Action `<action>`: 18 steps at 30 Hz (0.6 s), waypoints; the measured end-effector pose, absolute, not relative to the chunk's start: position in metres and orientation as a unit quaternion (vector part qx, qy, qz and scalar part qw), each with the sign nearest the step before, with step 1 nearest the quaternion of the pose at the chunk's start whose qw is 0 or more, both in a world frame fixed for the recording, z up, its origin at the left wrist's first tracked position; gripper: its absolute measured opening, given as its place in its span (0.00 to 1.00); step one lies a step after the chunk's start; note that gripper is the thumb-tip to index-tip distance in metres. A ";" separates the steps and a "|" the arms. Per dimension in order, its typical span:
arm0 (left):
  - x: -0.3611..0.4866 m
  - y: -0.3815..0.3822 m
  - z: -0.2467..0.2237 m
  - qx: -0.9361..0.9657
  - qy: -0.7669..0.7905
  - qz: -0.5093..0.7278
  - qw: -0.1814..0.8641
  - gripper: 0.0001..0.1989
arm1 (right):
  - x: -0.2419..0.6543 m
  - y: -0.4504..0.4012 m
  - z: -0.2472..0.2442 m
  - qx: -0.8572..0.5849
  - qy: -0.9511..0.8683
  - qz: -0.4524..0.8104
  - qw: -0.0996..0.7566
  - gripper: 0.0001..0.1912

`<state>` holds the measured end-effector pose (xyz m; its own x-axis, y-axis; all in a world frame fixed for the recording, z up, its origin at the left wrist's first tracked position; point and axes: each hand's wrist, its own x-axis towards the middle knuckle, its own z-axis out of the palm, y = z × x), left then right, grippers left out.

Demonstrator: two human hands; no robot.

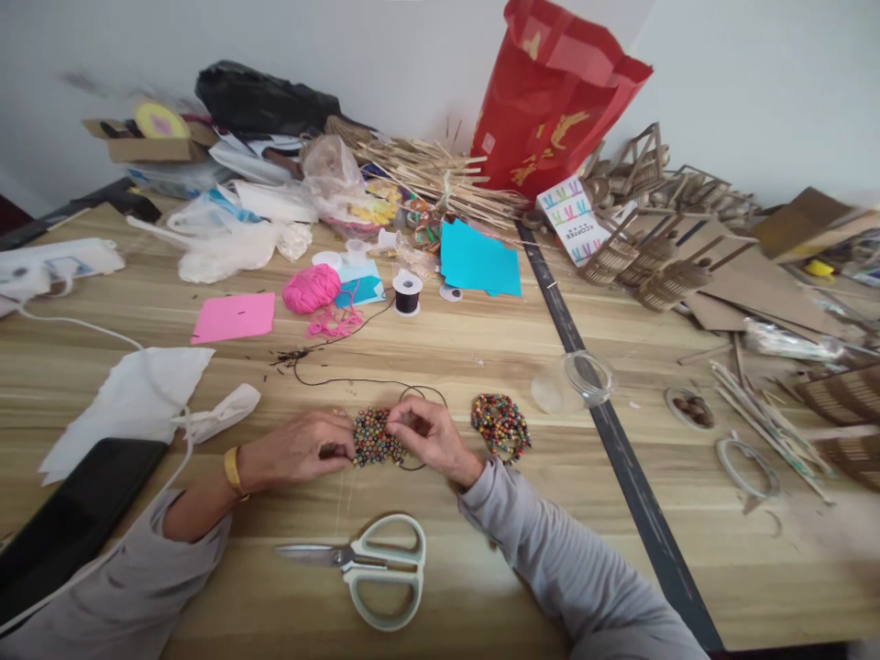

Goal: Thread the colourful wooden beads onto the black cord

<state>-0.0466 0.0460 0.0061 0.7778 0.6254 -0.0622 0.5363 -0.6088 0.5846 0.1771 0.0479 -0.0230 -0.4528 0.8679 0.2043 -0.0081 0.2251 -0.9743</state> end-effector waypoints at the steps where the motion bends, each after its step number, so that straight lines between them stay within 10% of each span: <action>1: -0.046 0.046 0.006 0.894 0.323 0.080 0.301 0.07 | 0.177 0.048 -0.023 -0.323 -0.667 0.531 0.411 0.14; 10: -0.044 0.044 0.010 0.885 0.338 0.118 0.298 0.07 | 0.177 0.049 -0.023 -0.334 -0.675 0.524 0.399 0.15; 18: -0.038 0.033 0.015 0.801 0.314 0.069 0.505 0.04 | 0.177 0.049 -0.023 -0.332 -0.673 0.529 0.397 0.17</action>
<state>-0.0376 0.0325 0.0153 0.7929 0.5731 -0.2070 0.4340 -0.2926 0.8521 0.1770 0.0491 -0.0225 -0.4645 0.8666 0.1825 0.0275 0.2201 -0.9751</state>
